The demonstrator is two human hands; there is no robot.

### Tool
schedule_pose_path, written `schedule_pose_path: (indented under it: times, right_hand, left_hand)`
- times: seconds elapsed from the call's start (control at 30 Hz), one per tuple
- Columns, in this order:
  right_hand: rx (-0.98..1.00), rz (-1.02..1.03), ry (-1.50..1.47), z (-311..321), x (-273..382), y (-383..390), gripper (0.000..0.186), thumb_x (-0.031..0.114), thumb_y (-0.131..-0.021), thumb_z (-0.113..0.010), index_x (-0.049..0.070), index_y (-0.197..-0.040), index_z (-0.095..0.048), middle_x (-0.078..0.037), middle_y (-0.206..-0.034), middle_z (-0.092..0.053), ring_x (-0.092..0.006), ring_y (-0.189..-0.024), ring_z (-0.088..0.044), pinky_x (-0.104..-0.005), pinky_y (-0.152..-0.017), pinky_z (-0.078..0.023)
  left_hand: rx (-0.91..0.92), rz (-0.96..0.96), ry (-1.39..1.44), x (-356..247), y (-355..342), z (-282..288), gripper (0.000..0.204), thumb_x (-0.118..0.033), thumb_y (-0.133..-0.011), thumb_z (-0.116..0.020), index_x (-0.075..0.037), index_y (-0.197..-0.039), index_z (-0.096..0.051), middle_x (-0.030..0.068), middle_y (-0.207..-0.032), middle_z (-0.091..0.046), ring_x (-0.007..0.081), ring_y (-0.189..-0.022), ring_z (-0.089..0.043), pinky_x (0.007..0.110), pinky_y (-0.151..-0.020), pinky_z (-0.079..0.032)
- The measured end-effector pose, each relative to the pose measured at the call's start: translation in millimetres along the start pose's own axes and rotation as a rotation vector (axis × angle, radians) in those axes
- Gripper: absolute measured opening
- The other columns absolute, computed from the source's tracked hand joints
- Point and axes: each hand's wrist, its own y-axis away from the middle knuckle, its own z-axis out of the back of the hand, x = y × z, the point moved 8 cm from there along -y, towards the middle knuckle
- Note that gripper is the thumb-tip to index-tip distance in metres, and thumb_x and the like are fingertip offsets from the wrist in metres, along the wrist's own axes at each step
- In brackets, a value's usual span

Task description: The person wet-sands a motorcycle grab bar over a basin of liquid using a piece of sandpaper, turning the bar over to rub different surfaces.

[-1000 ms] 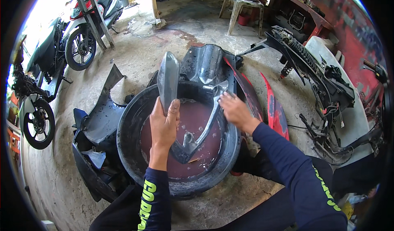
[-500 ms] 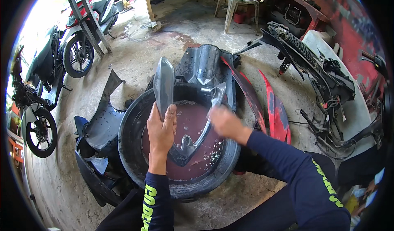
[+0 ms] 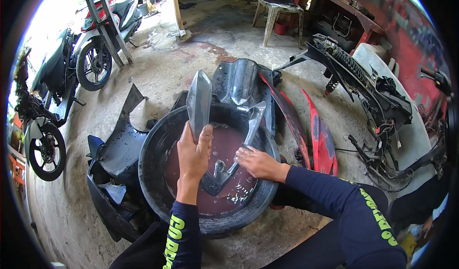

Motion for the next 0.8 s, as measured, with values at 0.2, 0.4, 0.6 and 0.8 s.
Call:
schedule_pose_path:
  times: [0.2,0.4,0.6,0.8]
  right_hand:
    - [-0.205,-0.375,0.001,56.9,-79.0,-20.5,0.032,0.009,-0.087,-0.062,0.007,-0.119,-0.068,-0.013,-0.120,-0.067,-0.0295,-0.120,-0.060,-0.0445,-0.101,-0.046]
    - [0.066,-0.323,0.101,43.9,-59.1,-15.1,0.037,0.012,-0.084,-0.067,0.015,-0.120,-0.070,-0.009,-0.119,-0.064,-0.0257,-0.111,-0.057,-0.0390,-0.089,-0.046]
    - [-0.045,-0.136,0.306,44.0,-69.9,-6.9,0.045,0.022,-0.079,-0.074,0.020,-0.123,-0.071,-0.011,-0.127,-0.058,-0.0265,-0.116,-0.052,-0.0390,-0.091,-0.044]
    - [-0.043,-0.428,0.190,42.6,-63.8,-2.5,0.043,0.030,-0.083,-0.075,0.021,-0.124,-0.071,-0.011,-0.106,-0.055,-0.0274,-0.100,-0.051,-0.0387,-0.082,-0.046]
  left_hand:
    - [-0.017,0.022,-0.006,1.4,-0.7,6.3,0.043,-0.047,-0.097,-0.067,-0.006,-0.098,-0.056,-0.0034,-0.061,-0.050,0.0039,-0.050,-0.046,0.023,-0.045,-0.039]
    - [0.007,0.041,0.001,1.9,-2.6,2.1,0.041,-0.045,-0.097,-0.068,-0.005,-0.098,-0.056,-0.0032,-0.062,-0.051,0.0035,-0.050,-0.046,0.022,-0.044,-0.038]
    - [0.012,0.044,0.026,4.8,-2.5,3.4,0.040,-0.045,-0.098,-0.067,-0.006,-0.098,-0.056,-0.0027,-0.063,-0.051,0.0038,-0.051,-0.046,0.022,-0.044,-0.038]
    - [-0.006,0.027,0.018,2.2,-4.3,2.9,0.041,-0.045,-0.098,-0.067,-0.005,-0.097,-0.056,-0.0025,-0.063,-0.050,0.0041,-0.050,-0.046,0.022,-0.044,-0.038]
